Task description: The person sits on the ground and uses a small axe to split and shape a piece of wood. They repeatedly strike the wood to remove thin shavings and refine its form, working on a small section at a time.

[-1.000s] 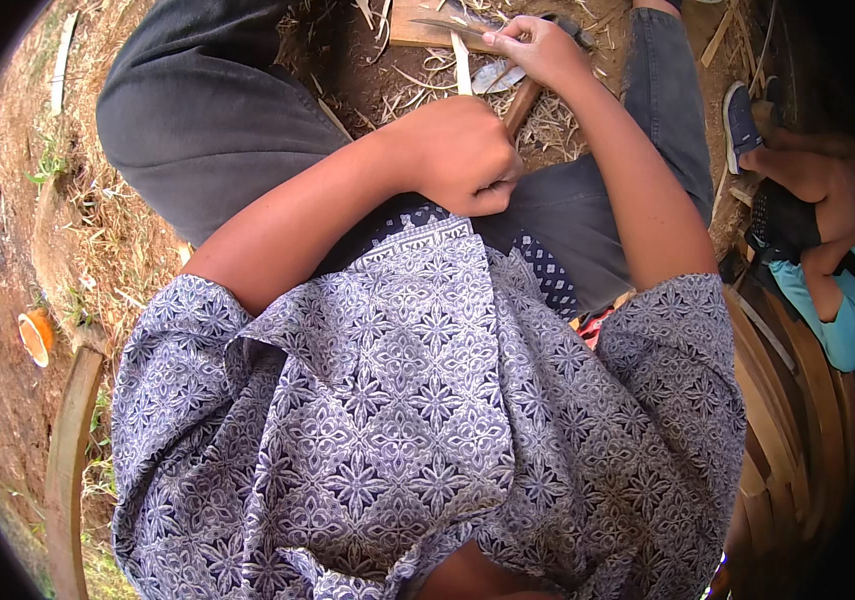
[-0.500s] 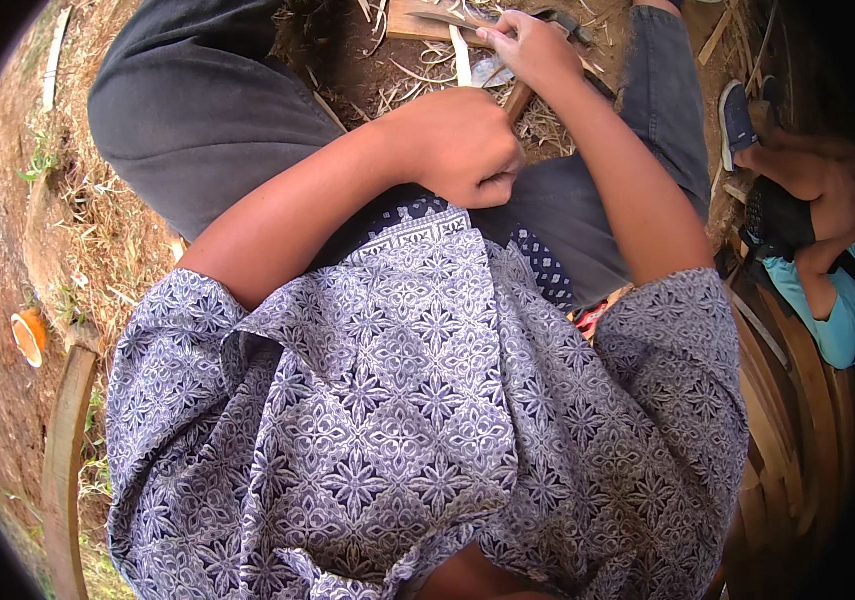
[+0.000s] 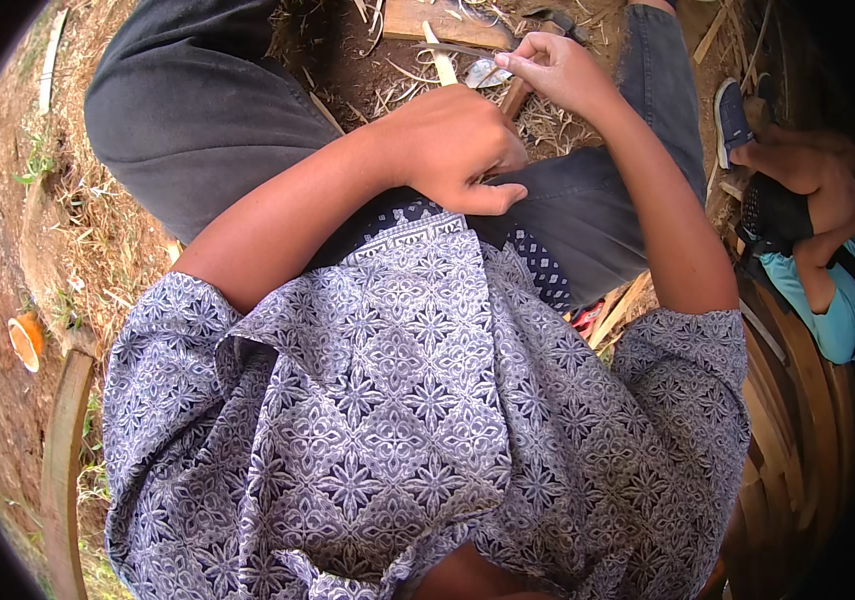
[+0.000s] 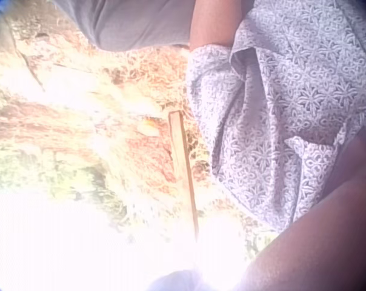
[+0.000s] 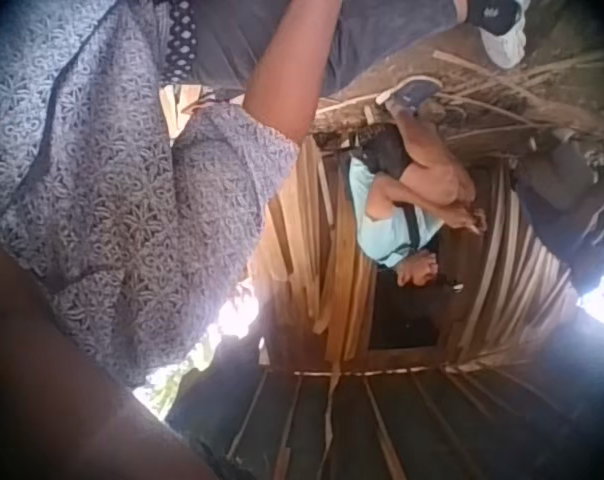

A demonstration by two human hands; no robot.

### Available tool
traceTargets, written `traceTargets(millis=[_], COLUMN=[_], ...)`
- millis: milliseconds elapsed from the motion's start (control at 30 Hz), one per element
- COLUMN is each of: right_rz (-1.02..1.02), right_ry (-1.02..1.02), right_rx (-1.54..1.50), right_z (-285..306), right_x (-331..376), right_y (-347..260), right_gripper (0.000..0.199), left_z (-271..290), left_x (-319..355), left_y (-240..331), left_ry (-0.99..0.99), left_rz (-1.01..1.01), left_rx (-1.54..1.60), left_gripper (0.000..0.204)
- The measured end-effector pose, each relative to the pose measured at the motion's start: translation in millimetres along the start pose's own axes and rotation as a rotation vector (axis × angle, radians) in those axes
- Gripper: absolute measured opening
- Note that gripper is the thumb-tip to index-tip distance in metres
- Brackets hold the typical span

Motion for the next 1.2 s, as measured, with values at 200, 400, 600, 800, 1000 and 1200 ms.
traceTargets(millis=[200,400,600,800,1000,1200], right_rz=[-0.039,0.055,-0.078,-0.100,-0.004,0.032], right_ry=[-0.078,-0.044,0.055,0.198,0.184,-0.094], right_rx=[-0.059,-0.035,0.035,-0.096,-0.330,-0.130], right_z=[-6.0,-14.0,-28.3,-34.7,-36.3,-11.5], right_x=[-10.2,-18.6,-17.4,-54.6,-36.4,-5.9], right_y=[-14.2,-11.8,-11.6,-12.8,3.7,-23.0], right_gripper=[0.042,0.043,0.044,0.033,0.041,0.044], left_z=[-1.8,-6.5,-5.4,-2.9,-2.6,-2.1], left_x=[1.0,2.8,3.1,4.1,3.8,5.4], left_y=[-1.5,-1.6,-2.6,-1.2,3.7,4.1], left_ry=[-0.006,-0.018,-0.012,0.035,0.040,0.056], left_rz=[0.010,-0.003,-0.003,-0.042,-0.096,-0.095], left_rx=[-0.032,-0.049,-0.037,0.021,0.025,0.031], left_gripper=[0.033,0.031,0.031,0.028,0.024,0.024])
Point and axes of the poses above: each hand's wrist, its own x-axis away from the middle knuckle, its own z-axis out of the back of the hand, y = z × x, the point moved 8 cm from there along -x, towards the middle knuckle, and after that the axes turned 13 degrees about z, right-handed, at the moved point
